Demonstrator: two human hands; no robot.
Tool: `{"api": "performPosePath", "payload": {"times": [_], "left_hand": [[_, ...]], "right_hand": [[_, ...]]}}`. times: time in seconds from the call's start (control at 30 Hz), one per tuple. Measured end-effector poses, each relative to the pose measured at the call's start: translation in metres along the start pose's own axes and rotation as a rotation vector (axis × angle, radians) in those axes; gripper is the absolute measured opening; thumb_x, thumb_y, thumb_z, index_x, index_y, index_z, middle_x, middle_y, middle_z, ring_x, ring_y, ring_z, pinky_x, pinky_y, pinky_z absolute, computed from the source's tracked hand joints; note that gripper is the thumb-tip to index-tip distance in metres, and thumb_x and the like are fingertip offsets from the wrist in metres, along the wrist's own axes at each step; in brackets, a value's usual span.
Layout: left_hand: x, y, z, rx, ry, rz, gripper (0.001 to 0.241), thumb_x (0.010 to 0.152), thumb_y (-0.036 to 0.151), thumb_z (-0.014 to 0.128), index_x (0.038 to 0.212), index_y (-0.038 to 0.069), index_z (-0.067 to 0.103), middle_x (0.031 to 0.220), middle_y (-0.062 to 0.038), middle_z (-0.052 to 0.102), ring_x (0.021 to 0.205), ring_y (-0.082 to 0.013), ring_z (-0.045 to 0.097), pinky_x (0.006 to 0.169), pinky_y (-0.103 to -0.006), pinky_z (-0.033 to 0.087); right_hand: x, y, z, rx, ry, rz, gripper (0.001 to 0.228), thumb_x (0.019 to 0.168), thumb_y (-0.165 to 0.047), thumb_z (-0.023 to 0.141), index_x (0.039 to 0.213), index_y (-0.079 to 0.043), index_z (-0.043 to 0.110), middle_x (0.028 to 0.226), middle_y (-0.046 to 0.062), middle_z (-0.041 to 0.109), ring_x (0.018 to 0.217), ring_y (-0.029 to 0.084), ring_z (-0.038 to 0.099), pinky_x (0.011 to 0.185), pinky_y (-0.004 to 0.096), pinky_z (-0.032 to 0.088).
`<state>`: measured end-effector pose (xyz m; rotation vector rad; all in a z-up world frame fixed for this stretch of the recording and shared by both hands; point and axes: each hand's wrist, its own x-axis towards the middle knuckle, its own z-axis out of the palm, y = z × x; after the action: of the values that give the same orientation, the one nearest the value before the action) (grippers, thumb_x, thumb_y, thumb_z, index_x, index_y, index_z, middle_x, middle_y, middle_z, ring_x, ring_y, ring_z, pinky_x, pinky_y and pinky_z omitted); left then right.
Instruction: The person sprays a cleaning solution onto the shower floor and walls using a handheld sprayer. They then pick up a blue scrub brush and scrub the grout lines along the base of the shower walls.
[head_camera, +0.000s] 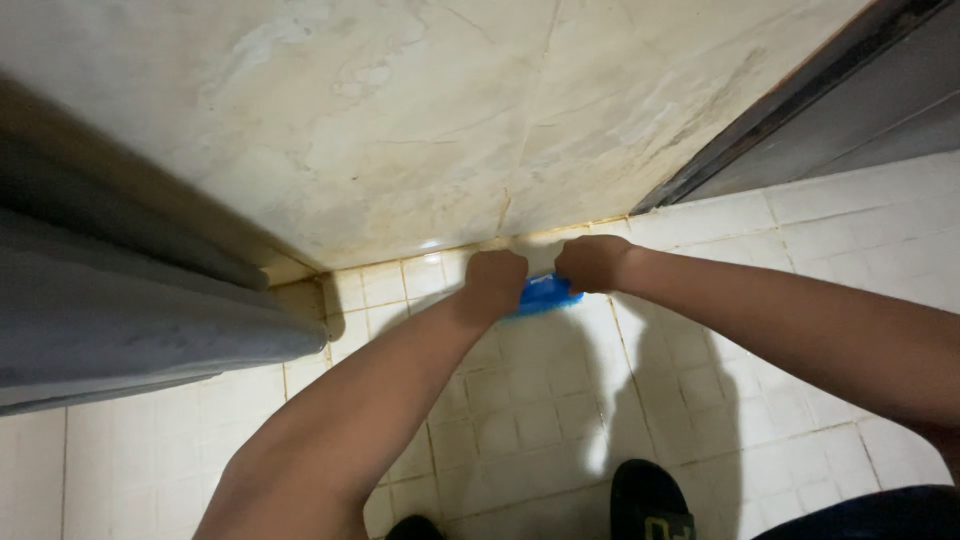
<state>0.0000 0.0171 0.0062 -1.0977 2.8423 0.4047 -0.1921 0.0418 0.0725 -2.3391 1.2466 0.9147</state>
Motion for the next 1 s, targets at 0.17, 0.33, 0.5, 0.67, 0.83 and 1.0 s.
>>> {"api": "performPosePath", "payload": {"times": [0.17,0.33,0.5,0.67,0.83,1.0], "left_hand": [[-0.001,0.000,-0.009,-0.008,-0.016,-0.036,0.011,0.076,0.015,0.074,0.085,0.014,0.080,0.089,-0.014,0.076,0.086,-0.0336,0.075,0.069,-0.0459,0.060],[-0.002,0.005,-0.034,0.068,-0.269,-0.104,0.015,0.075,0.017,0.078,0.089,0.011,0.079,0.092,-0.014,0.077,0.088,-0.0301,0.076,0.068,-0.0423,0.061],[-0.002,0.005,-0.020,0.015,-0.133,-0.075,0.016,0.075,0.017,0.078,0.090,0.013,0.081,0.095,-0.015,0.077,0.091,-0.0317,0.075,0.072,-0.0440,0.060],[-0.001,-0.004,-0.012,0.033,-0.183,-0.088,0.015,0.079,0.017,0.075,0.092,0.013,0.081,0.097,-0.015,0.078,0.092,-0.0326,0.076,0.072,-0.0445,0.060],[-0.009,-0.015,-0.034,0.079,-0.192,-0.123,0.017,0.073,0.018,0.078,0.089,0.012,0.080,0.094,-0.014,0.076,0.090,-0.0306,0.075,0.070,-0.0448,0.061],[-0.007,-0.004,-0.025,0.024,-0.154,-0.098,0.013,0.079,0.017,0.074,0.089,0.013,0.081,0.094,-0.014,0.078,0.090,-0.0318,0.076,0.073,-0.0437,0.060]], "right_hand": [[0.002,-0.002,0.006,0.139,-0.035,0.039,0.029,0.090,-0.038,0.071,0.105,-0.014,0.076,0.103,0.015,0.073,0.101,0.035,0.070,0.088,0.046,0.055],[0.002,-0.015,0.005,0.133,0.058,0.049,0.027,0.096,-0.036,0.066,0.100,-0.011,0.076,0.099,0.016,0.075,0.097,0.036,0.072,0.084,0.048,0.057],[0.006,-0.009,0.004,0.114,0.042,0.050,0.028,0.090,-0.036,0.071,0.097,-0.010,0.077,0.100,0.017,0.074,0.097,0.036,0.071,0.084,0.047,0.057],[0.009,-0.017,-0.007,0.029,-0.002,0.022,0.029,0.090,-0.037,0.073,0.093,-0.009,0.078,0.098,0.017,0.074,0.095,0.034,0.073,0.083,0.046,0.058],[0.019,-0.020,0.002,0.120,0.213,0.010,0.024,0.086,-0.035,0.074,0.090,-0.012,0.079,0.093,0.015,0.074,0.091,0.036,0.072,0.078,0.048,0.057],[0.015,-0.014,0.000,0.075,0.092,0.023,0.029,0.086,-0.038,0.075,0.092,-0.010,0.077,0.094,0.015,0.075,0.092,0.035,0.073,0.078,0.048,0.058]]}}
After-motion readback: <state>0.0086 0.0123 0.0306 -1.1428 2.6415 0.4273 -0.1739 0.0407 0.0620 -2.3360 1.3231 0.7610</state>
